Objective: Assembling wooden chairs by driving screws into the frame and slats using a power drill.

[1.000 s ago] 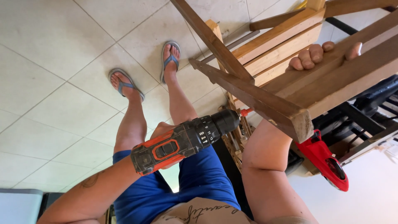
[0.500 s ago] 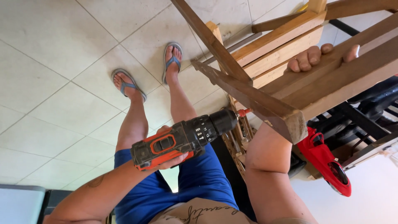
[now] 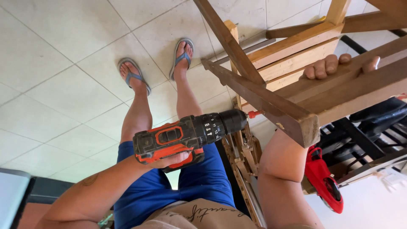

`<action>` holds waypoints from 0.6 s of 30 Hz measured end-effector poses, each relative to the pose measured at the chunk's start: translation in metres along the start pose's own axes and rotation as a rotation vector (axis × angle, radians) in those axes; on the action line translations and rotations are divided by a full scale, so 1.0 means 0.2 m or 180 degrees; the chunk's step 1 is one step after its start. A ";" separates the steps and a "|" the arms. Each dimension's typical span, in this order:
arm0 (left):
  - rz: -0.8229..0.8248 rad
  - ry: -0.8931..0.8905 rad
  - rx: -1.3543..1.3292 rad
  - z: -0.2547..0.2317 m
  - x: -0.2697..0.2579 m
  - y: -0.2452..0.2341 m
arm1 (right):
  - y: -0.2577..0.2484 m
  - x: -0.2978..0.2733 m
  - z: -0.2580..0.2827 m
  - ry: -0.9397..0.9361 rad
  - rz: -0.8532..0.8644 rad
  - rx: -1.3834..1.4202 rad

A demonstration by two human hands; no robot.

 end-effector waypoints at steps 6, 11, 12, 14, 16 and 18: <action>0.0194 -0.0044 -0.0238 0.09 0.15 0.00 | 0.09 0.01 0.05 0.0036 0.0110 -0.0134; 0.0332 -0.0124 -0.0396 0.15 0.20 -0.02 | 0.11 0.00 0.08 0.0160 -0.0187 0.0613; 0.0350 -0.0133 -0.0448 0.18 0.19 -0.03 | 0.13 -0.01 0.07 0.0198 -0.0187 0.0612; 0.0390 -0.0126 -0.0519 0.22 0.18 -0.03 | 0.16 0.01 0.08 -0.0056 -0.0234 0.0443; 0.0419 -0.0054 -0.0541 0.21 0.13 -0.03 | 0.03 0.01 0.09 0.0036 0.0059 0.0423; 0.0452 0.0161 -0.0539 0.19 0.03 -0.02 | 0.03 0.04 -0.02 0.0121 0.0470 0.0486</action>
Point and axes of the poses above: each hand's wrist, its own x-axis towards the middle knuckle, its own y-axis out of the palm, z = x × y, the point moved 6 cm from there along x, towards the middle knuckle, and after that the axes turned 4 degrees about -z, right-handed, at the moved point
